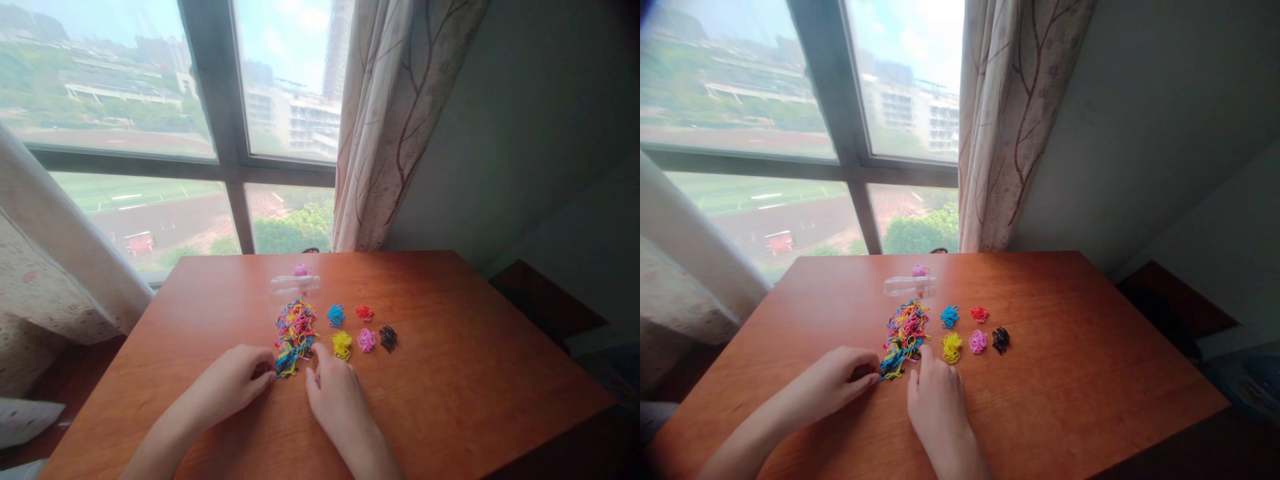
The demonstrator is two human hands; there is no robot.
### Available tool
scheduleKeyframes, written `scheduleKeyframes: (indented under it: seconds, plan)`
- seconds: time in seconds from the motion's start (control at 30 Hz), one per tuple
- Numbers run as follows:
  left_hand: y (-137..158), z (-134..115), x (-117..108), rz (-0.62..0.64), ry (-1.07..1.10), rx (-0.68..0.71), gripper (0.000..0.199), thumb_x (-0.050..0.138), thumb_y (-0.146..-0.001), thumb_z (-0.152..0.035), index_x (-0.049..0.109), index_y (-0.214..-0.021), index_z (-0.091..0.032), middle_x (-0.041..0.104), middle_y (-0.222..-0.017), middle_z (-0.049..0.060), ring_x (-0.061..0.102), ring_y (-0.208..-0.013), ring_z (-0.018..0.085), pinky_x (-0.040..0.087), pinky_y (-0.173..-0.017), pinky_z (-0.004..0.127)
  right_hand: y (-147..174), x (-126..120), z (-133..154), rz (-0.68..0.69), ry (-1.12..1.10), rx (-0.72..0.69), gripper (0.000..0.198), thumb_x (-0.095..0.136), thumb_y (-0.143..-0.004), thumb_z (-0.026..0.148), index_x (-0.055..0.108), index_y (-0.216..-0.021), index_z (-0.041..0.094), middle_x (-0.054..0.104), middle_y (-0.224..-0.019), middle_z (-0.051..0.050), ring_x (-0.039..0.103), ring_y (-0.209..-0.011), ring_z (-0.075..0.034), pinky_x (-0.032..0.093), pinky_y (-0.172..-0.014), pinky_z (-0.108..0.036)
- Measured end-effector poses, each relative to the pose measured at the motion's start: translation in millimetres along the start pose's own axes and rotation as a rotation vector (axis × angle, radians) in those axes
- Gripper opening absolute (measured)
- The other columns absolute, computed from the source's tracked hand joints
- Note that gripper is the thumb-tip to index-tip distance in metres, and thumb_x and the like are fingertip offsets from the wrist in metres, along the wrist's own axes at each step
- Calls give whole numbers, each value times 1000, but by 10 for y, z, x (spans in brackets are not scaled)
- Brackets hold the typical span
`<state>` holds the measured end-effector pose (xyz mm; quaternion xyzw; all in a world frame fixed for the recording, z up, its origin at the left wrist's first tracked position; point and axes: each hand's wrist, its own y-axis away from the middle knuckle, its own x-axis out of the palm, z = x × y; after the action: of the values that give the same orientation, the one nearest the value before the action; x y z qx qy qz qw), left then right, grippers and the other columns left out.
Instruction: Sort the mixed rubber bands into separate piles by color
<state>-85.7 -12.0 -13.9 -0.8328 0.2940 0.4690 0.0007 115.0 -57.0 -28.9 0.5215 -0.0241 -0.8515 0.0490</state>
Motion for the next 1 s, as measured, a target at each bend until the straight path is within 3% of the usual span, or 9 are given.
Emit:
scheduleKeyframes:
  seconds: [0.13, 1.0]
  plan:
    - [-21, -34, 62, 4, 32, 38, 15, 49, -78, -20, 64, -75, -20, 67, -72, -1, 57, -65, 15, 34, -58, 21, 64, 32, -10, 14, -22, -28, 17, 54, -91, 18, 65, -103, 25, 73, -88, -2, 69, -82, -21, 40, -67, -25]
    - [-20, -28, 51, -16, 80, 58, 19, 47, -80, -20, 67, -78, -19, 67, -73, 0, 57, -66, 15, 36, -60, 21, 65, 144, -34, -62, -42, -96, 12, 57, -90, 18, 64, -87, 27, 70, -80, 4, 65, -72, -15, 31, -60, -24]
